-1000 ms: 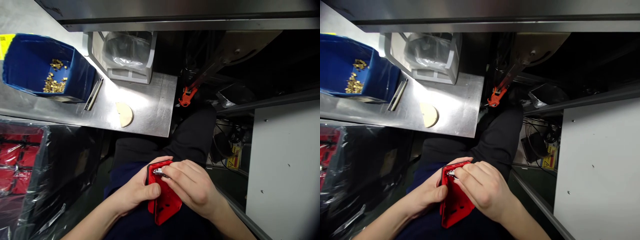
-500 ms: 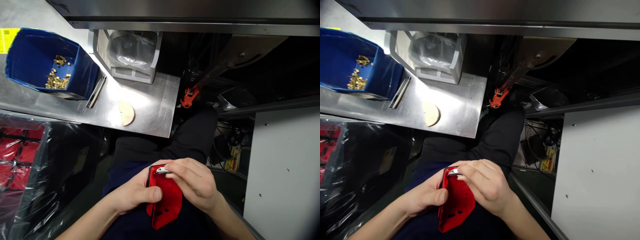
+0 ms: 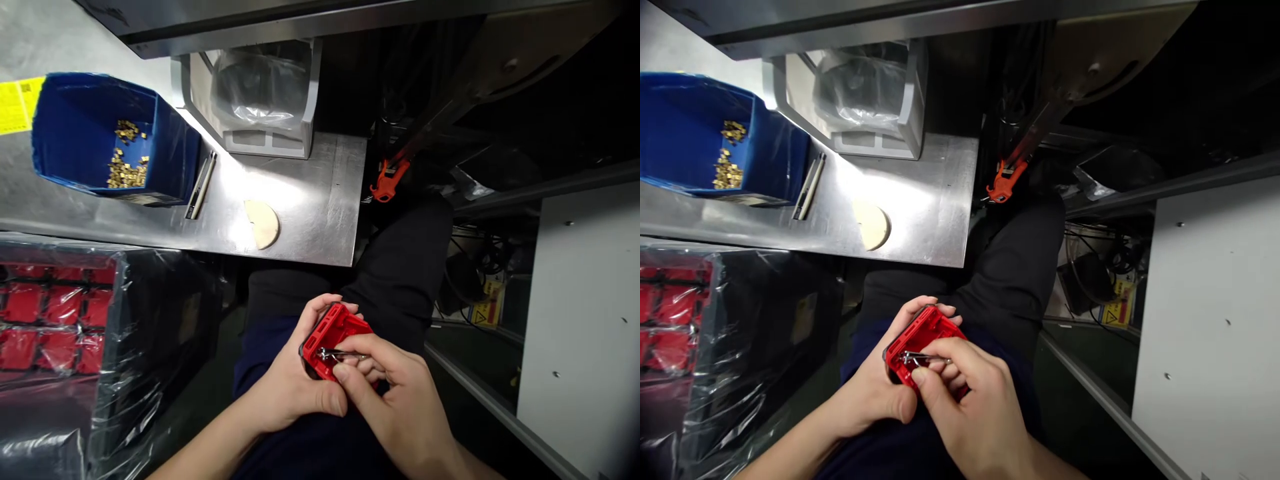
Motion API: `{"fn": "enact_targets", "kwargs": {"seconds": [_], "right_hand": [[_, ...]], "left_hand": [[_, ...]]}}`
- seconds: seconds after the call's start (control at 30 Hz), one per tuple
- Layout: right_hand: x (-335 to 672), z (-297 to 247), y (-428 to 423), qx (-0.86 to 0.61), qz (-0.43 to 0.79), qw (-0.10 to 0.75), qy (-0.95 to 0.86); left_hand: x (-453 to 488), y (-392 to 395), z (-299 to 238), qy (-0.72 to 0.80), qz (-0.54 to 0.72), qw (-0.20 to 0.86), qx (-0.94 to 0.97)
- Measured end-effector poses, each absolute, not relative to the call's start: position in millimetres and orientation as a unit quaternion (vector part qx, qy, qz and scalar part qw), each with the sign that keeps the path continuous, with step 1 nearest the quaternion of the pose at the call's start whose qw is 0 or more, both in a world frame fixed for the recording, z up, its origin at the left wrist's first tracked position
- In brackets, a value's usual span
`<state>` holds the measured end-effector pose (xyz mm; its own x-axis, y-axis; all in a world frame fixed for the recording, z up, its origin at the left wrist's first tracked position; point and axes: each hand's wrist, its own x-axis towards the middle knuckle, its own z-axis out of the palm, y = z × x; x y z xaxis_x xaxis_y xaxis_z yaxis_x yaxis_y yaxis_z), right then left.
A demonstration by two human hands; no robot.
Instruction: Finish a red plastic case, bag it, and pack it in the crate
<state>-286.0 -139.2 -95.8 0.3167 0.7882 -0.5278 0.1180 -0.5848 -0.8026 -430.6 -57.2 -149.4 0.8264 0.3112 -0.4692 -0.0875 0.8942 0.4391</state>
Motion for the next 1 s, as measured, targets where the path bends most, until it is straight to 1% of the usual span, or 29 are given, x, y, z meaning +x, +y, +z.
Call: {"fn": "enact_targets", "kwargs": {"seconds": [0.2,0.57,0.73,0.87,1.0], "right_hand": [[-289,-97,-138,-0.739,0.518,0.339,-0.265],[-289,-97,-139,-0.747,0.513,0.324,-0.273],[-285,-98,-139,-0.725,0.524,0.331,-0.3],[-282,-97,-141,-0.744,0.477,0.347,-0.315],[-279,-98,-140,-0.743,0.471,0.319,-0.353]], "left_hand": [[-430,-57,-150,0.276,0.103,0.932,0.21],[-431,-57,-150,0.274,0.107,0.927,0.231],[-433,-56,-150,0.279,0.096,0.921,0.253],[-433,-56,-152,0.269,0.102,0.925,0.247],[-432,-56,-152,0.27,0.1,0.926,0.245]]}}
